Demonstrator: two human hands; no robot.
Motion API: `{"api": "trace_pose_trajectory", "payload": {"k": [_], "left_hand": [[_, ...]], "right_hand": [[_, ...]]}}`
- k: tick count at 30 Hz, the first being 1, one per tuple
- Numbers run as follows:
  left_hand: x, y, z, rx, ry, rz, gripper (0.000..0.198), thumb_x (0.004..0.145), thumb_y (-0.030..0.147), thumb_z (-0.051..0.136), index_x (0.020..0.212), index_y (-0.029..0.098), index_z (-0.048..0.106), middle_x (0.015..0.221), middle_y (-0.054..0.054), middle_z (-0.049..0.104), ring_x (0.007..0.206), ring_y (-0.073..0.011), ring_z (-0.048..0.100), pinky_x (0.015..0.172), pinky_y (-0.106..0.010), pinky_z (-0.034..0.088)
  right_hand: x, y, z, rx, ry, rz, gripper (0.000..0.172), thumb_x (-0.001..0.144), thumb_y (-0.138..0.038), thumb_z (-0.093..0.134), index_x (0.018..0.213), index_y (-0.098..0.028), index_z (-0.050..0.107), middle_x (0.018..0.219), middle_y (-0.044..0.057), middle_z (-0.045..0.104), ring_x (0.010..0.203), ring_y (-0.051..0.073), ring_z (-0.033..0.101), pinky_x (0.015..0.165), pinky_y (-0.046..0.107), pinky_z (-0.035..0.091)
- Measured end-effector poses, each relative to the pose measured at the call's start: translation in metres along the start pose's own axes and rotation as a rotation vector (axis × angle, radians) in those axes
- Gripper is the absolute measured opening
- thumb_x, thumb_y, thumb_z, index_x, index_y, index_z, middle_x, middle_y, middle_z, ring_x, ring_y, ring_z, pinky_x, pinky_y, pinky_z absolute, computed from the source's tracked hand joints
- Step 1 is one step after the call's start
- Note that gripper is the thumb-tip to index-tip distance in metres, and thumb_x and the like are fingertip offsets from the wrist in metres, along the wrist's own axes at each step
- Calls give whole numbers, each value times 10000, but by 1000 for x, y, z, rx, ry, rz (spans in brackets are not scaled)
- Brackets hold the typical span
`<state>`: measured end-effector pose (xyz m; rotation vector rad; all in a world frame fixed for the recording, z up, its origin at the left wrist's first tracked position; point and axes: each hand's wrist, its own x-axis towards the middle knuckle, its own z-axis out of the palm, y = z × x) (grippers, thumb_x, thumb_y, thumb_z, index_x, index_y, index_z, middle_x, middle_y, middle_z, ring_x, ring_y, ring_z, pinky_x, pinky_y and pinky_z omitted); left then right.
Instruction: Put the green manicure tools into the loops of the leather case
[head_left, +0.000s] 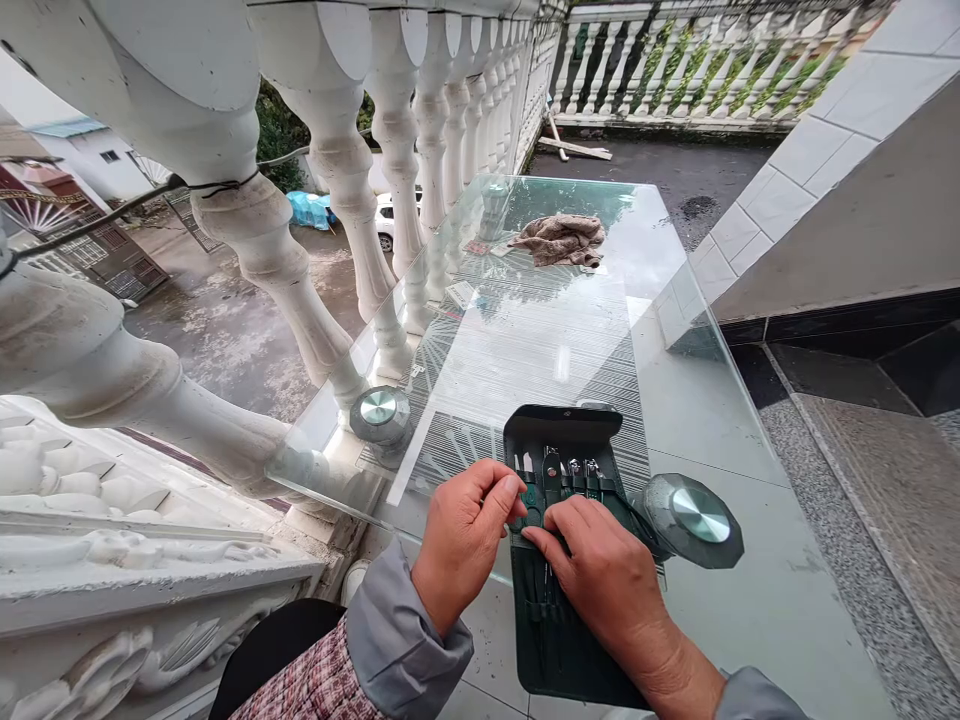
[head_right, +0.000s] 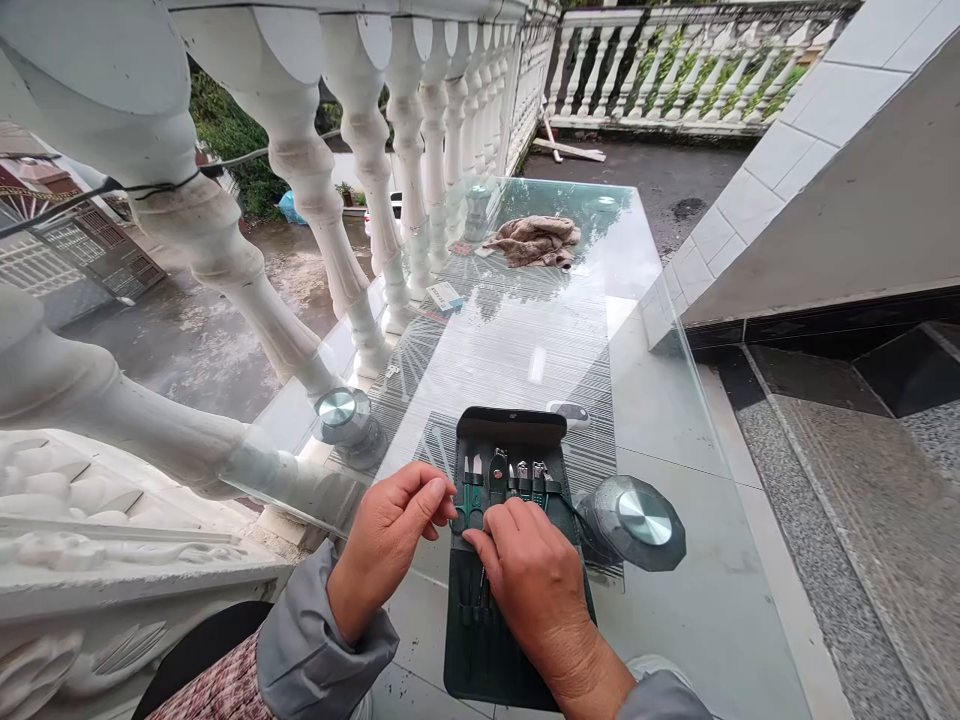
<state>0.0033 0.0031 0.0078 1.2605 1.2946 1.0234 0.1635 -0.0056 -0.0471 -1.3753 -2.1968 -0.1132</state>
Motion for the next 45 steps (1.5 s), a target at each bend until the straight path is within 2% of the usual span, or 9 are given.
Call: {"api": "trace_pose_trajectory", "payload": {"k": [4, 8, 10, 13, 16, 19, 23, 32, 45], "left_hand": [[0, -1, 0, 0, 8, 2, 233, 878, 339, 446, 792, 175, 587, 681, -5, 602, 628, -118, 545, 537, -193, 446], [1, 1, -1, 75, 7, 29, 234, 902, 329, 423, 803, 184, 578, 693, 1, 604, 638, -123, 551, 540, -200, 448], [0, 0, 0, 261, 19, 104, 216, 914, 291, 423, 806, 192, 582, 724, 3, 617, 677, -128, 565, 603, -219, 454], [-1, -5, 4, 715, -43, 257, 110, 881, 204, 504, 827, 201, 599, 808, -3, 640, 771, -160, 580, 704, -273, 448], [-3, -16, 10, 1137, -150, 328, 55, 815, 198, 607, 766, 186, 586, 769, -22, 618, 752, -205, 576, 615, -289, 445], [-3, -24, 14, 1304, -164, 397, 76, 793, 191, 632, 765, 183, 561, 751, -22, 593, 734, -214, 567, 564, -289, 439], [-2, -28, 15, 1378, -164, 504, 118, 810, 107, 565, 730, 181, 519, 710, -15, 561, 676, -197, 548, 535, -281, 425], [-1, -30, 14, 1519, -230, 675, 210, 770, -27, 428, 709, 174, 440, 670, -24, 513, 609, -189, 526, 519, -287, 414], [3, -32, 16, 1479, -183, 620, 175, 822, 18, 444, 743, 174, 437, 710, -28, 524, 638, -186, 528, 538, -289, 403]], "right_hand": [[2, -1, -2, 4, 24, -29, 283, 870, -308, 513, 612, -192, 491, 586, -2, 473, 594, 140, 427, 570, 276, 290], [6, 5, -10, 114, 50, 24, 239, 869, -291, 519, 656, -183, 527, 617, 2, 514, 618, 134, 459, 603, 266, 336], [8, 9, -13, 149, 77, 52, 182, 877, -258, 503, 734, -171, 574, 678, 19, 562, 670, 140, 496, 640, 265, 369], [8, 11, -15, 123, 79, 40, 187, 890, -192, 451, 873, -158, 635, 772, 55, 606, 758, 163, 523, 690, 282, 407], [6, 9, -10, 49, 12, -7, 286, 890, -129, 393, 968, -169, 665, 859, 86, 620, 831, 189, 517, 719, 309, 430], [3, 8, -5, -17, -28, -30, 339, 869, -92, 387, 1015, -196, 675, 987, 107, 621, 927, 216, 502, 759, 351, 441], [1, 10, -2, -64, -68, -37, 355, 835, -71, 431, 1044, -223, 673, 1097, 106, 612, 1000, 241, 479, 788, 386, 439], [3, 12, -3, 22, -101, 6, 349, 832, -55, 437, 1017, -218, 684, 1095, 102, 603, 1014, 236, 472, 800, 373, 448], [1, 10, -1, 100, -13, 12, 353, 852, -79, 382, 1047, -174, 661, 1027, 116, 615, 984, 224, 517, 823, 399, 471]]}}
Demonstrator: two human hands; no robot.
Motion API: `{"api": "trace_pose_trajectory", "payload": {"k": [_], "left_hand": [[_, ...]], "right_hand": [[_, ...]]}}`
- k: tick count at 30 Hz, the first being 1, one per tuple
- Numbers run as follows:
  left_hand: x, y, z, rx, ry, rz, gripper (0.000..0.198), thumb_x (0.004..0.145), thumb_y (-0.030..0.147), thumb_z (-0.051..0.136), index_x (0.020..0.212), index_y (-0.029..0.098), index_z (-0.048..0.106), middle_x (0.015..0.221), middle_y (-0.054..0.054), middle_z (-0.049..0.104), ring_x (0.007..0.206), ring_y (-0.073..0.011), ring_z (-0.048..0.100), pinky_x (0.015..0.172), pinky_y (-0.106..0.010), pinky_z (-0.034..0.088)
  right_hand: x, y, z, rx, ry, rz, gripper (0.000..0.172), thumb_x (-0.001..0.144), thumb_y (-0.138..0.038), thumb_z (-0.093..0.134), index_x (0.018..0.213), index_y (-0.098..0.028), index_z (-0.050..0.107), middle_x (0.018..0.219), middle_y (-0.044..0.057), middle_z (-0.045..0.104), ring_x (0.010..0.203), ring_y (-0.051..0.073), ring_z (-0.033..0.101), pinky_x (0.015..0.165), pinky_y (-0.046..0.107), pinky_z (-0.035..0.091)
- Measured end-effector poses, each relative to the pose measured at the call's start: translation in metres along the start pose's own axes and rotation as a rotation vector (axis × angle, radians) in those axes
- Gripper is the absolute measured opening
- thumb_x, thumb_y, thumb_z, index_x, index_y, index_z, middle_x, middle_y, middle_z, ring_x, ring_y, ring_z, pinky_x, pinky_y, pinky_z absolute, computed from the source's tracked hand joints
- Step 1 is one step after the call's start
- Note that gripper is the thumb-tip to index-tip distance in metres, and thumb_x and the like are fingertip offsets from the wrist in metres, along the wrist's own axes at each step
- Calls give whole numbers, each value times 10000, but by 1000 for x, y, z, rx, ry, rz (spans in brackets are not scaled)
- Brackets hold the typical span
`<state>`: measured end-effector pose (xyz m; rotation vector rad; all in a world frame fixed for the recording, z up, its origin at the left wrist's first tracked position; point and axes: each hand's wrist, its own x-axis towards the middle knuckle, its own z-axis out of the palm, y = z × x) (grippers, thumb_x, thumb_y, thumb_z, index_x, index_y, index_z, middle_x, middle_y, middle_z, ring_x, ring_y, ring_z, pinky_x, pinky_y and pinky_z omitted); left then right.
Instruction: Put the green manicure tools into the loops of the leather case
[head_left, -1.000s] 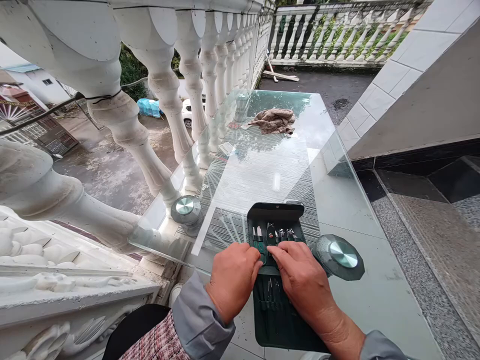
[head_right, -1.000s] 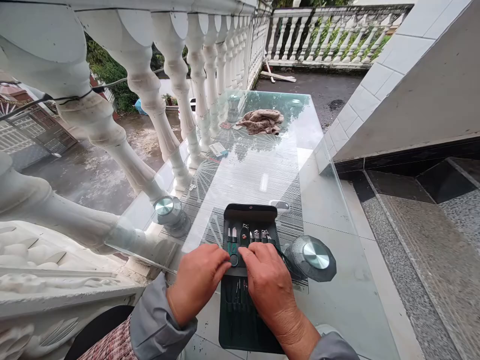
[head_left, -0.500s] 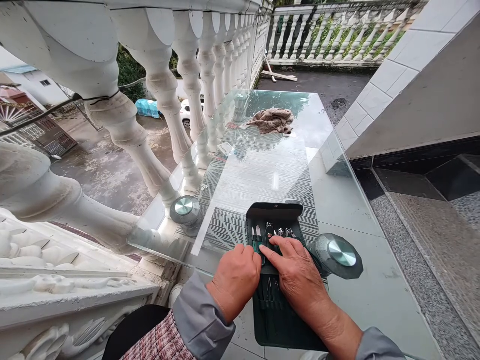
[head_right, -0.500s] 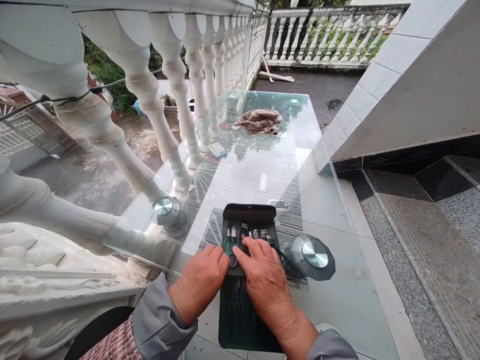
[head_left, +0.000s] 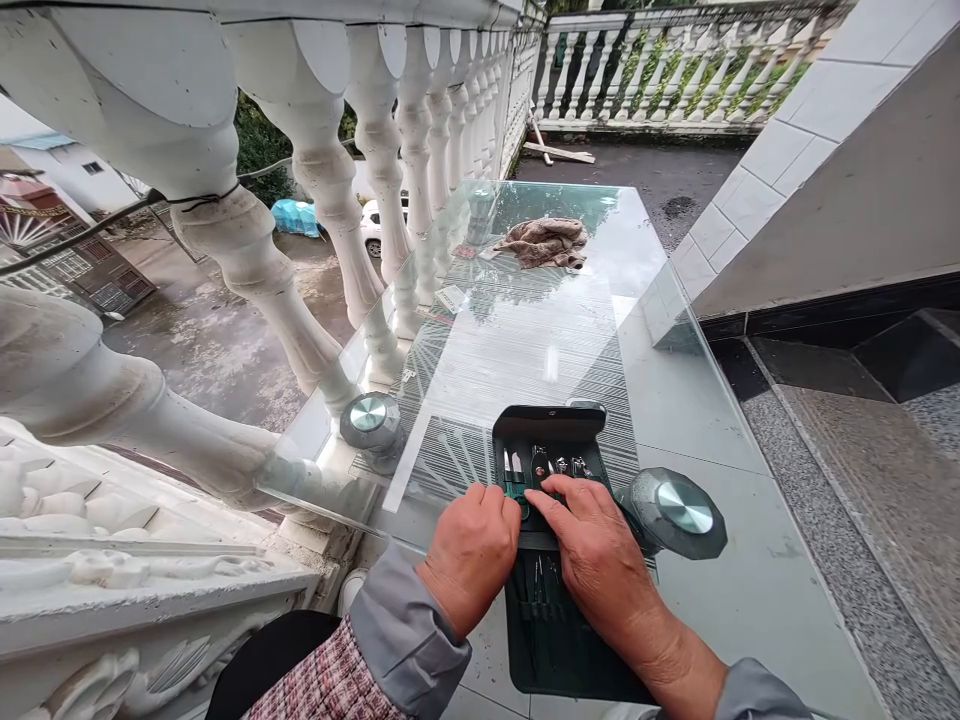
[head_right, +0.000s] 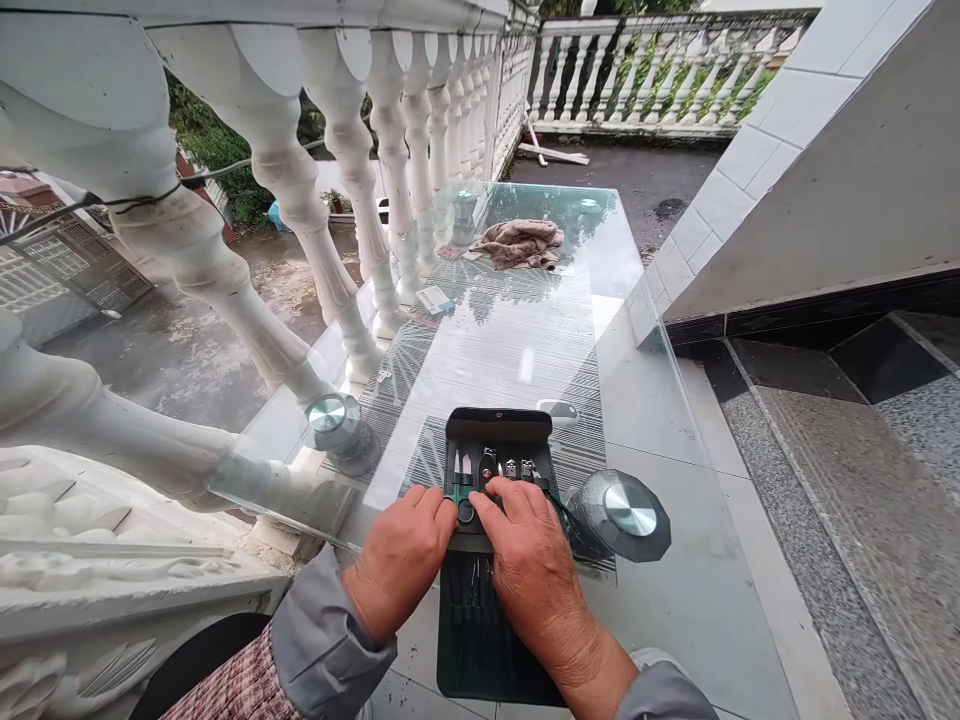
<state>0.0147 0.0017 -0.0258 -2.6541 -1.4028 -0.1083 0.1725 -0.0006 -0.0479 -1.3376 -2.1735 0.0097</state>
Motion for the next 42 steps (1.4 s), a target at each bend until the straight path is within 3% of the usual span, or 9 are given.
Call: {"api": "trace_pose_trajectory", "payload": {"k": [4, 7, 11, 15, 18, 21, 25, 34, 42], "left_hand": [[0, -1, 1, -26, 28, -19, 161, 848, 69, 472, 735, 180, 448, 702, -23, 520, 642, -192, 514, 545, -298, 405], [-1, -1, -1, -34, 58, -23, 170, 848, 80, 485, 721, 187, 452, 691, -19, 513, 618, -193, 491, 513, -295, 380], [-3, 0, -6, -38, 138, 42, 206, 857, 61, 456, 696, 188, 450, 660, -12, 486, 582, -173, 450, 495, -281, 340], [-2, 3, -10, -81, 216, 144, 223, 901, 143, 440, 682, 186, 458, 640, -11, 472, 571, -159, 432, 501, -281, 335], [1, 6, -10, -124, 205, 180, 215, 909, 120, 406, 721, 177, 492, 687, -21, 514, 613, -159, 472, 539, -283, 380], [6, 7, -4, -112, 210, 218, 187, 919, 108, 377, 858, 142, 550, 850, -76, 597, 793, -188, 549, 692, -318, 451], [10, 9, 1, -77, 219, 290, 223, 915, 95, 366, 1032, 62, 554, 1046, -150, 606, 989, -228, 547, 857, -361, 447], [13, 11, -2, -110, 136, 329, 226, 919, 102, 348, 994, 83, 560, 936, -115, 605, 859, -207, 551, 700, -326, 489], [10, 8, 2, -90, 195, 309, 254, 889, 69, 359, 686, 168, 477, 684, -32, 498, 616, -165, 461, 529, -291, 425]], "right_hand": [[3, 2, -6, 38, 20, 11, 333, 864, -98, 387, 1040, -180, 658, 1015, 110, 615, 976, 220, 524, 836, 395, 465], [10, 11, -23, 109, 134, 94, 339, 881, -134, 380, 1132, -192, 600, 1045, 103, 604, 1003, 217, 530, 894, 419, 434], [12, 28, -49, 196, 328, 400, 331, 889, -246, 411, 1190, -216, 546, 1107, 102, 584, 1036, 230, 540, 914, 445, 417], [3, 45, -55, 283, 301, 591, 329, 881, -318, 423, 1168, -220, 551, 1100, 94, 601, 986, 218, 577, 839, 405, 460], [-6, 56, -49, 224, 181, 507, 293, 883, -329, 409, 1086, -224, 591, 1066, 78, 611, 984, 212, 566, 837, 393, 456], [-14, 65, -44, 115, 86, 400, 262, 888, -316, 399, 1014, -225, 610, 1000, 61, 632, 958, 207, 558, 838, 389, 442], [-22, 68, -43, -44, -1, 328, 217, 888, -325, 431, 901, -215, 619, 880, 45, 652, 865, 205, 563, 761, 353, 434], [-26, 59, -39, -223, -16, 226, 167, 875, -267, 469, 864, -191, 618, 777, 40, 648, 742, 190, 541, 657, 299, 397], [-24, 59, -37, -231, -2, 226, 150, 864, -248, 483, 857, -185, 619, 754, 40, 625, 731, 188, 522, 660, 302, 393]]}}
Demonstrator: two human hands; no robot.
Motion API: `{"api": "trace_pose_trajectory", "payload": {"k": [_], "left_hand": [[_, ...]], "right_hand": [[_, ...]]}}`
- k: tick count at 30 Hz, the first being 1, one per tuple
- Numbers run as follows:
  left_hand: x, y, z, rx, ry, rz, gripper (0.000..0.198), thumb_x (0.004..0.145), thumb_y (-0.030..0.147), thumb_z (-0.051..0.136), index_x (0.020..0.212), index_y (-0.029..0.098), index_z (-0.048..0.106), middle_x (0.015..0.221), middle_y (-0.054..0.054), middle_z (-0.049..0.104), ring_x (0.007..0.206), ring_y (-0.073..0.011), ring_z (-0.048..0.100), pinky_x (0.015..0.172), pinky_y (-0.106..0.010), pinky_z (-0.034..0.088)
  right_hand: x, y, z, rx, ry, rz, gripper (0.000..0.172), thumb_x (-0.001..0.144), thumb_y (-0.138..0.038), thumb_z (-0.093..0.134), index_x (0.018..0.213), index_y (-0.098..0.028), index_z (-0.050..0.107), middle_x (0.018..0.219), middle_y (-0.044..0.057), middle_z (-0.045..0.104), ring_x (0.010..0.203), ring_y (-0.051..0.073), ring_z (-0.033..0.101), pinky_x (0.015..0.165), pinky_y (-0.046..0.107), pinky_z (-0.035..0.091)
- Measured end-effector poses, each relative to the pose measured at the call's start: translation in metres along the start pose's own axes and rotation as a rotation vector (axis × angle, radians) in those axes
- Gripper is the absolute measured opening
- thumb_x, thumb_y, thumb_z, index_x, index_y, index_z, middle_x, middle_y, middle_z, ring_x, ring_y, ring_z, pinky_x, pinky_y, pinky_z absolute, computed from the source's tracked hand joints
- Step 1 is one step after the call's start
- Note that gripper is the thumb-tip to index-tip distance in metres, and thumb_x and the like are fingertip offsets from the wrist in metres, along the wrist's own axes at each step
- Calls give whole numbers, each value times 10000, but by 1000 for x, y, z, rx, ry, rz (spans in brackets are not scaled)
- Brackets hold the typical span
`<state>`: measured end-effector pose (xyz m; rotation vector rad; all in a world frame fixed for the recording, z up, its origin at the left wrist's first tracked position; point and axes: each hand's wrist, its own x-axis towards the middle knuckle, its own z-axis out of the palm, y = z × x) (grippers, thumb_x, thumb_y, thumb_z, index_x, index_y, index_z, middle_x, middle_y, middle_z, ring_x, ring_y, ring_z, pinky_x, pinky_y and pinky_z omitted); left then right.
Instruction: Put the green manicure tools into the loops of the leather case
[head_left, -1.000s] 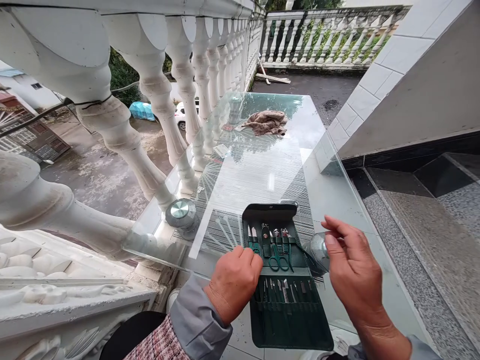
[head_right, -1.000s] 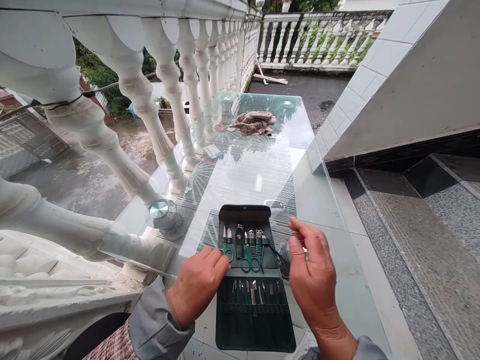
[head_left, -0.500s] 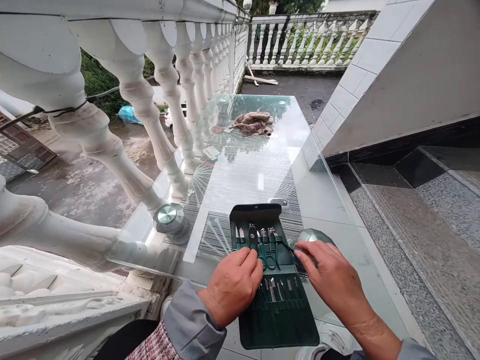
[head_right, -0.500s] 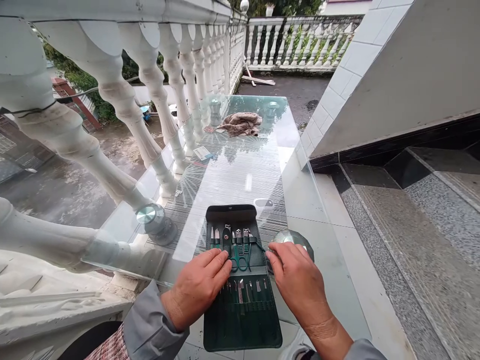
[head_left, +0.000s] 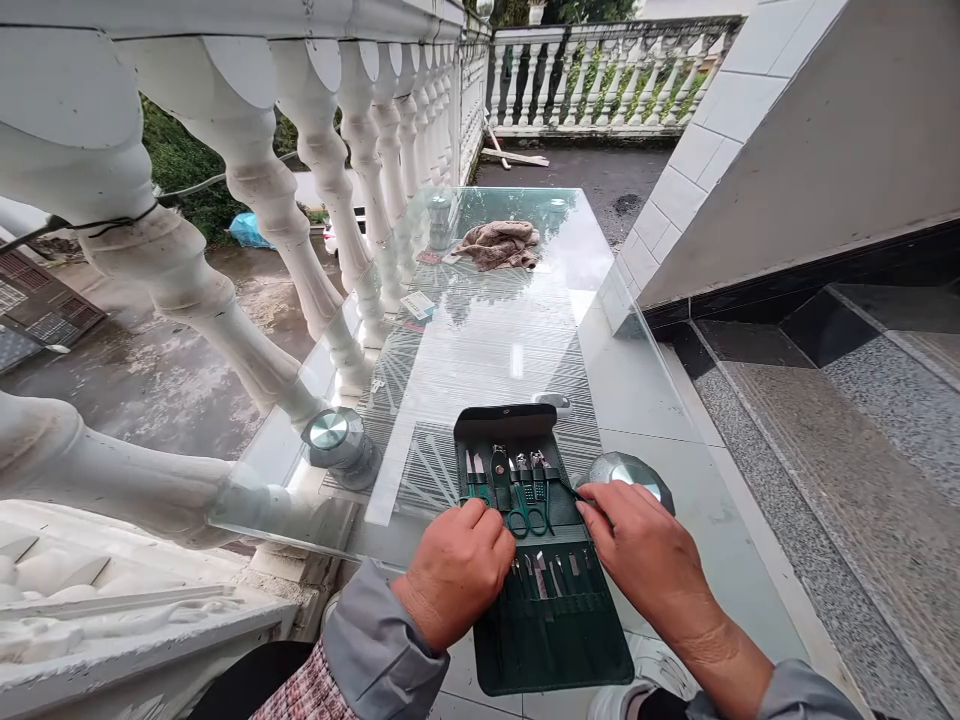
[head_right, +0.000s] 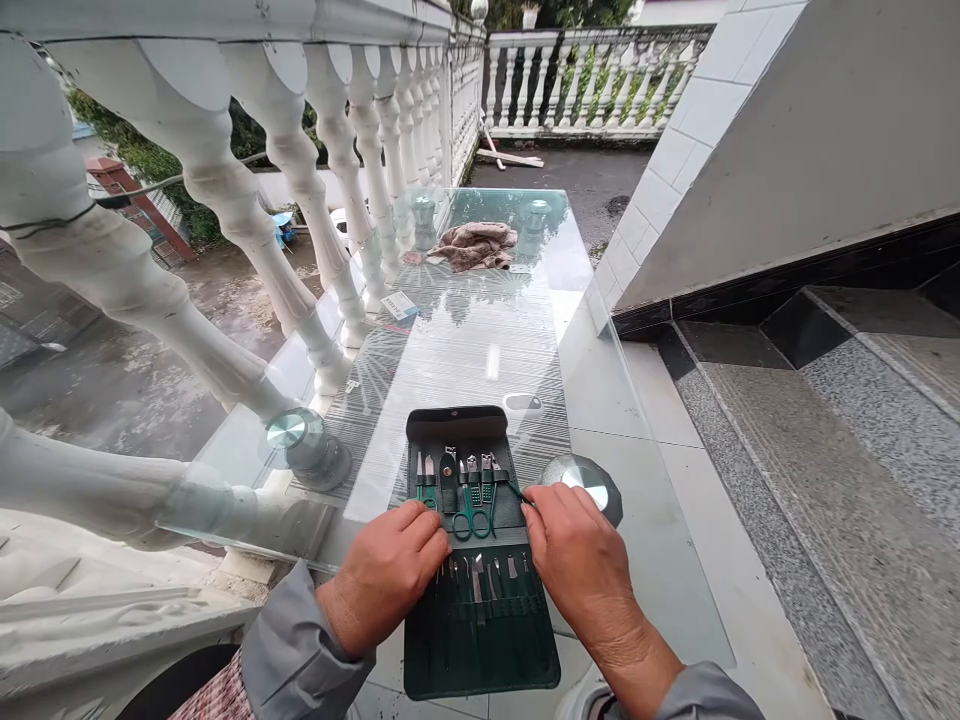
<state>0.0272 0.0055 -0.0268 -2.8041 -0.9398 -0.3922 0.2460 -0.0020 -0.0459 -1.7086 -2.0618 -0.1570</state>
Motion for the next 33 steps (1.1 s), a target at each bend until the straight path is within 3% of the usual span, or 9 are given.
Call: {"api": "trace_pose_trajectory", "payload": {"k": [5, 10, 15, 27, 33], "left_hand": [[0, 0, -1, -12, 22, 14, 223, 902, 87, 360, 770, 140, 531, 749, -52, 547, 668, -167, 499, 563, -292, 453], [1, 2, 1, -16, 77, 143, 233, 922, 151, 369, 1000, 87, 579, 1052, -119, 593, 979, -222, 534, 825, -344, 468], [0, 3, 6, 38, 50, 170, 240, 907, 145, 393, 1013, 73, 595, 1031, -127, 616, 1011, -232, 543, 918, -382, 424], [-1, 6, 11, 52, 71, 153, 230, 887, 153, 430, 1004, 54, 602, 1032, -144, 612, 1039, -256, 541, 952, -408, 402], [1, 5, 3, -41, 122, 112, 221, 907, 121, 388, 935, 74, 602, 850, -102, 625, 896, -213, 575, 806, -352, 493]], "right_hand": [[4, -8, -6, 137, 58, -73, 176, 870, -222, 478, 933, -161, 631, 845, 72, 613, 829, 195, 523, 746, 326, 418], [4, -23, -7, 257, 26, -220, 194, 866, -179, 473, 869, -180, 667, 879, 80, 595, 882, 196, 516, 790, 340, 414], [2, -28, -3, 252, -3, -220, 213, 857, -140, 465, 808, -181, 668, 856, 81, 584, 879, 200, 500, 771, 345, 406], [1, -34, 3, 219, -24, -192, 212, 866, -174, 467, 763, -180, 651, 816, 72, 576, 819, 190, 485, 734, 328, 395], [1, -34, 2, 220, -7, -197, 218, 869, -178, 465, 747, -180, 646, 798, 68, 578, 791, 185, 488, 727, 333, 404]]}}
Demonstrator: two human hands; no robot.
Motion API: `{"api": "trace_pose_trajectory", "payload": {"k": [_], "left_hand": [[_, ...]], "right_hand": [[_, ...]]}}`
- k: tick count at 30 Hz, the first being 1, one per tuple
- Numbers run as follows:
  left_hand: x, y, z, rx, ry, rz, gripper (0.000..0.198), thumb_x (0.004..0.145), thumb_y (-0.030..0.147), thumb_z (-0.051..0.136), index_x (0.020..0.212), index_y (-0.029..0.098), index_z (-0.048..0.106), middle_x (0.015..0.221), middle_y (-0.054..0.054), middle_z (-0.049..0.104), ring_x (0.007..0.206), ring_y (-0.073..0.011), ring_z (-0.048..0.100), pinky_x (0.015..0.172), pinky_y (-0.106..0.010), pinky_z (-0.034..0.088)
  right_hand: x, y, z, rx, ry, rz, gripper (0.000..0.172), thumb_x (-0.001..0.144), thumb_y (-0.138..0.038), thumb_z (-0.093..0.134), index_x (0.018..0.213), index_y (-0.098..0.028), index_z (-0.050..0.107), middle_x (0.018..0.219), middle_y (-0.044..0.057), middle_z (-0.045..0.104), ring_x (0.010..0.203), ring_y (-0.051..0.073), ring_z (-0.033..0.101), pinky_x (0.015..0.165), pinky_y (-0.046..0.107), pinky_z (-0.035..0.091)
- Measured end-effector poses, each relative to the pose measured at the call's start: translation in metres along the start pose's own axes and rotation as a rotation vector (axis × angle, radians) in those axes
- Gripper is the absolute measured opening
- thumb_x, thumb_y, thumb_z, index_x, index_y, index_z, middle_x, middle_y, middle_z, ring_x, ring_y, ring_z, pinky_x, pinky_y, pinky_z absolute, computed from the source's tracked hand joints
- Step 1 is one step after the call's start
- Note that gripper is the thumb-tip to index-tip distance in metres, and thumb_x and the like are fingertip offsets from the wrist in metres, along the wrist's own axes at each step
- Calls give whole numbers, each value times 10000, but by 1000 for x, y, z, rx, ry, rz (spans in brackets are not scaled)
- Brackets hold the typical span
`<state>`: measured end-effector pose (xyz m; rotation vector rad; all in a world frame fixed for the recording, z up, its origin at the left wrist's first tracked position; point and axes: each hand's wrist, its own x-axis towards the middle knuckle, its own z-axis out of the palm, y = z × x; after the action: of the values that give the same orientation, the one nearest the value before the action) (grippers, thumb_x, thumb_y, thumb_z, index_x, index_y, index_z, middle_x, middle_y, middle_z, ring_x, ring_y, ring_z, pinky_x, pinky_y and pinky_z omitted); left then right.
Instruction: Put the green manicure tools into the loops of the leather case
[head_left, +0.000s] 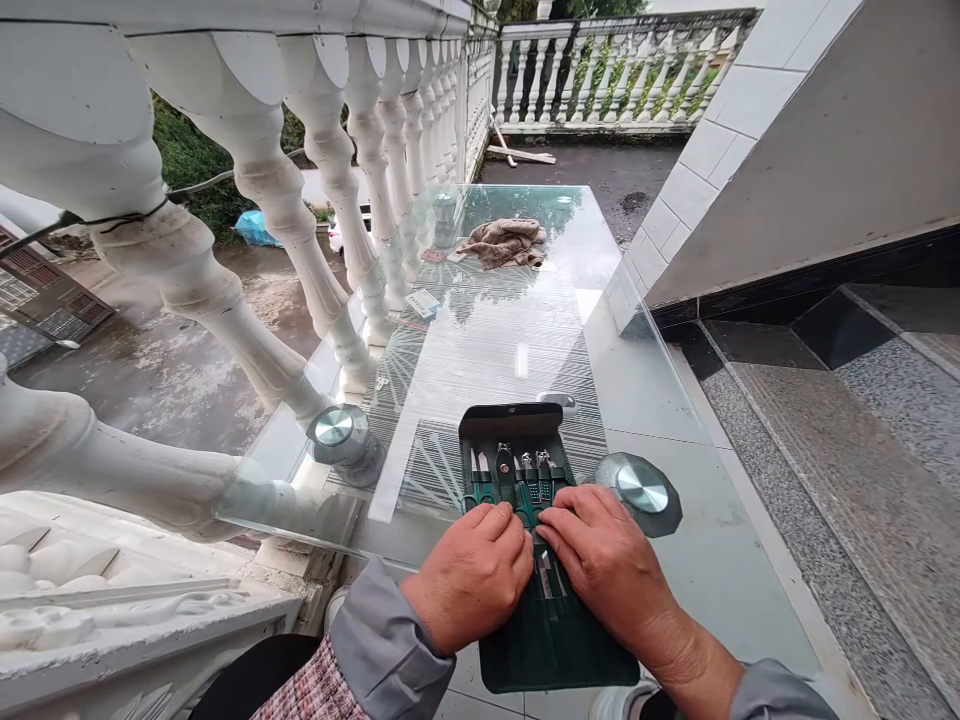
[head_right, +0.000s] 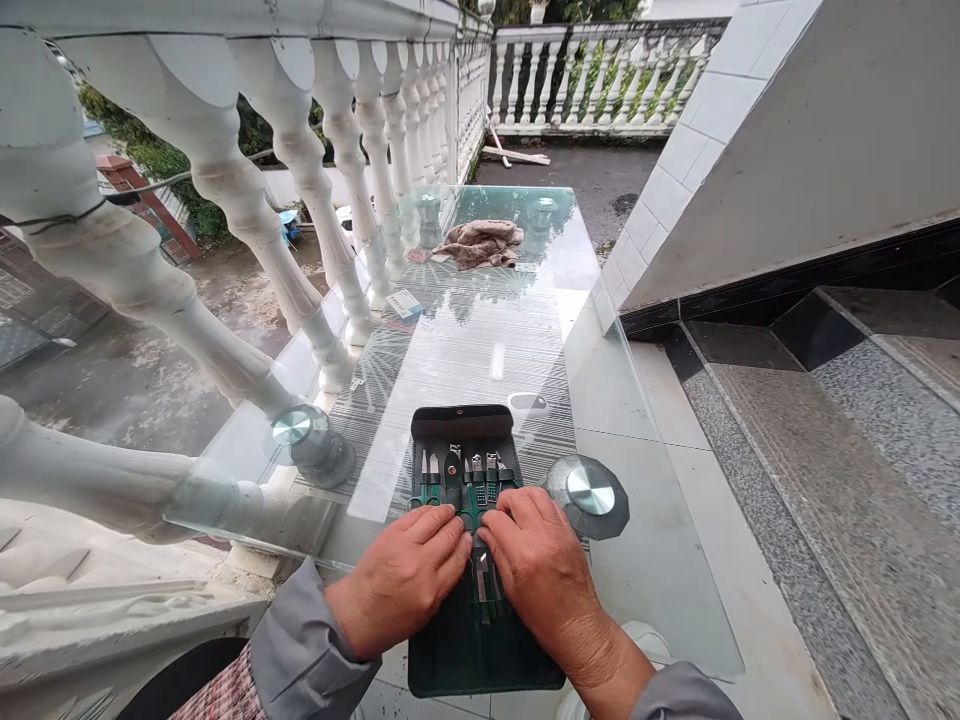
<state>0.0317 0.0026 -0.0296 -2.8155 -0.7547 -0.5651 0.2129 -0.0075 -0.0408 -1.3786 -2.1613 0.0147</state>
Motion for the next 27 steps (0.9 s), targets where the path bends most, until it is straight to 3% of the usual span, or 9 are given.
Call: {"api": "trace_pose_trajectory", "payload": {"k": [5, 8, 12, 15, 20, 27], "left_hand": [[1, -8, -16, -131, 236, -399, 229, 927, 121, 371, 977, 129, 594, 827, -60, 634, 803, -166, 559, 730, -297, 505], [0, -12, -22, -174, 262, -473, 232, 912, 101, 378, 971, 149, 598, 839, -46, 645, 785, -165, 562, 692, -288, 503], [-4, -13, -23, -189, 231, -480, 230, 901, 90, 400, 1005, 151, 595, 865, -42, 651, 799, -164, 563, 715, -286, 495], [-6, -14, -22, -144, 171, -492, 205, 909, 116, 419, 1005, 155, 596, 862, -40, 647, 801, -160, 558, 725, -280, 481], [-13, -19, -21, 51, 6, -477, 187, 917, 176, 436, 843, 174, 608, 716, -20, 595, 715, -167, 520, 633, -275, 416], [-28, -23, -23, 150, -91, -491, 266, 912, 227, 465, 662, 177, 539, 635, -5, 538, 619, -153, 456, 549, -266, 309]], "right_hand": [[3, 7, -9, 33, 123, 46, 141, 853, -187, 514, 903, -164, 644, 859, 75, 609, 847, 193, 524, 782, 352, 429], [5, 19, -20, 29, 208, 104, 156, 848, -201, 529, 966, -180, 629, 905, 74, 623, 889, 201, 540, 832, 374, 426], [3, 36, -35, 45, 288, 313, 187, 842, -301, 533, 984, -218, 622, 921, 55, 625, 845, 193, 566, 792, 362, 452], [-3, 41, -38, 134, 220, 458, 217, 834, -347, 525, 983, -223, 624, 928, 46, 628, 759, 167, 572, 712, 319, 471], [-15, 37, -37, 241, 39, 483, 214, 825, -389, 516, 865, -225, 648, 839, 38, 668, 710, 172, 589, 673, 306, 462], [-30, 40, -40, 215, -60, 504, 214, 806, -410, 517, 781, -239, 643, 773, 15, 677, 693, 175, 607, 643, 294, 445]]}}
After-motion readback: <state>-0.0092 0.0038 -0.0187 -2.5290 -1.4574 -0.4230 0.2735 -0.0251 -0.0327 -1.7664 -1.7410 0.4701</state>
